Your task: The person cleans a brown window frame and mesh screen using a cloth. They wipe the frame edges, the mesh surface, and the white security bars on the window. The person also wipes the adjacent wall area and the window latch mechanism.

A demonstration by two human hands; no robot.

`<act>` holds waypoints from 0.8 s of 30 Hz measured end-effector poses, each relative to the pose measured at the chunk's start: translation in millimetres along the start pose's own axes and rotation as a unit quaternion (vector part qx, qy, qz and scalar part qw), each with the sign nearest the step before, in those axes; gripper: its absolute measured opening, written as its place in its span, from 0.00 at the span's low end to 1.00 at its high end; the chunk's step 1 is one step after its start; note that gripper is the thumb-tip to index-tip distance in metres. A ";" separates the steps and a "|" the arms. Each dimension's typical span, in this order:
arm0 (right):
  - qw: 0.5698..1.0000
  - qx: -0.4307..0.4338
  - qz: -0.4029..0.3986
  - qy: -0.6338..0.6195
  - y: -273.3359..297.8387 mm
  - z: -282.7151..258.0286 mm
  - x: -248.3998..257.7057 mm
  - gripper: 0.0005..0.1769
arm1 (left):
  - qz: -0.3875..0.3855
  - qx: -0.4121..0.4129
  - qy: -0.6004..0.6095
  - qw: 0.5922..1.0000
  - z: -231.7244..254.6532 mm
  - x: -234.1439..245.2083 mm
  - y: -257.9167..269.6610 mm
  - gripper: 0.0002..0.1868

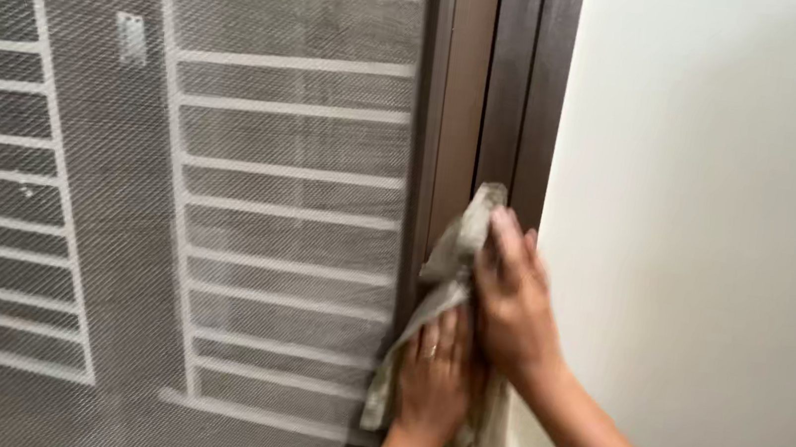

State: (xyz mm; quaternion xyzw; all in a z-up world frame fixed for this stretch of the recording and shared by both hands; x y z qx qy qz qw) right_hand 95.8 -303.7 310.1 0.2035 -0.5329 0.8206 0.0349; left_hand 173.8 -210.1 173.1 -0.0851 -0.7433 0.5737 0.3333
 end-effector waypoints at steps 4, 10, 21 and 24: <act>0.996 -0.021 -0.006 0.088 -51.5 18.4 31.1 0.29 | 0.027 -0.007 0.087 0.996 14.5 33.2 -80.9 0.30; 0.986 -0.005 -0.005 0.169 -104.1 40.2 48.1 0.33 | 0.038 0.025 0.158 0.986 27.6 60.5 -134.7 0.31; 0.981 0.044 0.092 0.165 -262.9 129.0 82.1 0.31 | 0.161 0.018 0.144 0.976 -3.3 106.7 -317.9 0.30; 0.979 0.045 0.112 0.165 -308.1 156.1 88.3 0.29 | 0.163 0.025 0.115 0.980 -17.3 119.3 -373.1 0.29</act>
Point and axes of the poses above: each hand's wrist, its own y-axis away from the middle knuckle, its own x-axis out of the back of the hand, z = x × y, the point moved 2 cm from there along -y, towards the middle knuckle, and after that the axes turned 14 degrees about -z, right-handed, at the moved point
